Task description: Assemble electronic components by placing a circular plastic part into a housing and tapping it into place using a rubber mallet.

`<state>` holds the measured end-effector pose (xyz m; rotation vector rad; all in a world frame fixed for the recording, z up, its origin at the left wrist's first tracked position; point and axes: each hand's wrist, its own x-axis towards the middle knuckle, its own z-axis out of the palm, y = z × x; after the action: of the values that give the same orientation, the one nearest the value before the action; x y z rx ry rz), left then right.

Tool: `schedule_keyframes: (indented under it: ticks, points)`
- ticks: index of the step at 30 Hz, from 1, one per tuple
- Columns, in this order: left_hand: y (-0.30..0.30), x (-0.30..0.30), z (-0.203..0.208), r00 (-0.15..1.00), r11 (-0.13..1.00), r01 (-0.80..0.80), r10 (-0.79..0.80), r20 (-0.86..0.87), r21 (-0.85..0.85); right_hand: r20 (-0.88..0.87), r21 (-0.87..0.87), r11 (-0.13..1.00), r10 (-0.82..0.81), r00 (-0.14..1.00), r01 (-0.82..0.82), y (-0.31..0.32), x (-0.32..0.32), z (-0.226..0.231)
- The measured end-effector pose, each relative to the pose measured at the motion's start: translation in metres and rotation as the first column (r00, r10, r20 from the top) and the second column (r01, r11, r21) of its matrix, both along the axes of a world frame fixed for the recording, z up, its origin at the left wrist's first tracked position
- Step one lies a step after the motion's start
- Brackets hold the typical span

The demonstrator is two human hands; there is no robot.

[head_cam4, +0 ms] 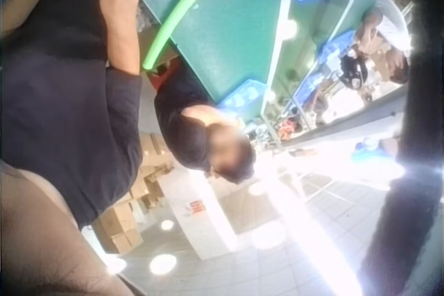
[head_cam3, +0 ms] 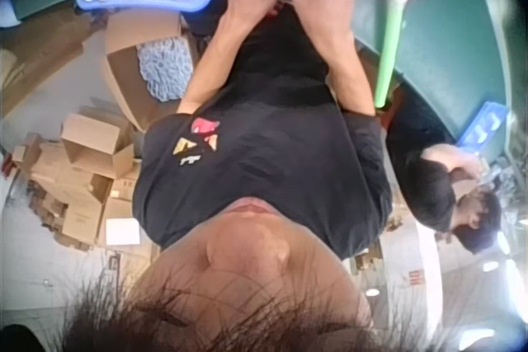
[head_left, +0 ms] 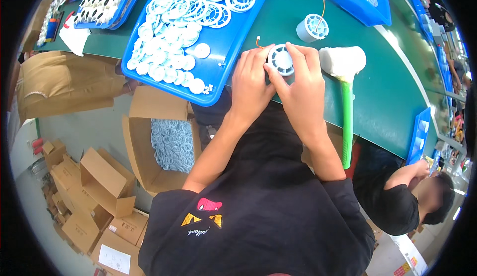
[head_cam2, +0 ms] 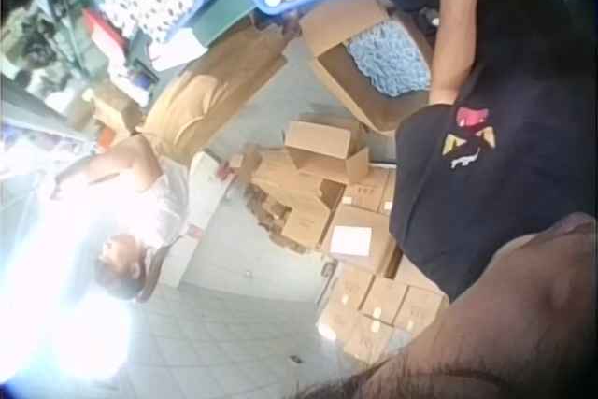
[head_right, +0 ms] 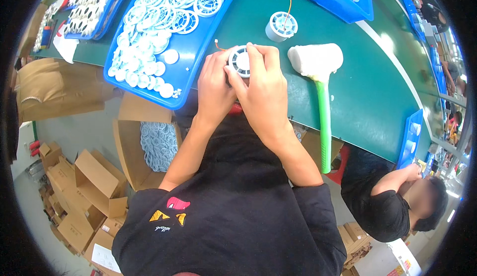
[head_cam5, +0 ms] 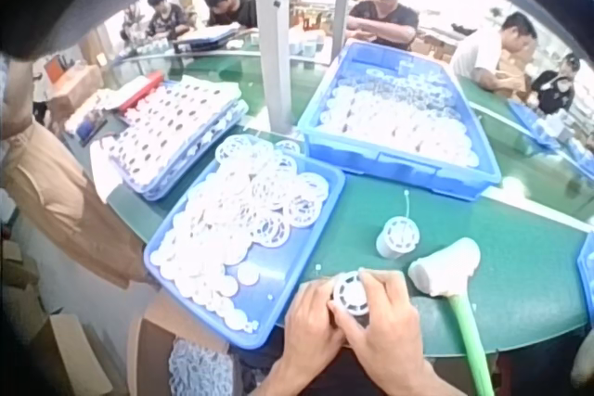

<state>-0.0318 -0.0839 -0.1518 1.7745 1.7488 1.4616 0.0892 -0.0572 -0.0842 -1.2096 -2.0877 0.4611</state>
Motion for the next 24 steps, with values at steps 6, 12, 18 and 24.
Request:
schedule_keyframes:
  ticks: [6, 12, 18, 24]
  points:
    - [0.0, 0.009, 0.006, 0.997, 0.995, -0.042, 0.036, 0.064, 0.086, -0.05, -0.27, 0.962, -0.062, 0.997, 0.046, -0.002, -0.003, 0.009]
    - [-0.003, 0.009, 0.018, 0.979, 0.997, 0.078, -0.072, 0.193, -0.023, 0.084, 0.08, 0.953, -0.297, 0.951, 0.291, -0.009, 0.075, 0.011]
    - [0.005, 0.009, 0.018, 0.943, 0.972, 0.235, -0.223, 0.246, -0.019, 0.26, 0.0, 0.898, -0.425, 0.867, 0.44, -0.006, 0.133, -0.027]
    - [0.012, 0.008, 0.016, 0.933, 0.96, 0.279, -0.269, 0.24, -0.008, -0.348, -0.472, 0.864, -0.366, 0.863, 0.176, -0.047, 0.127, 0.015]
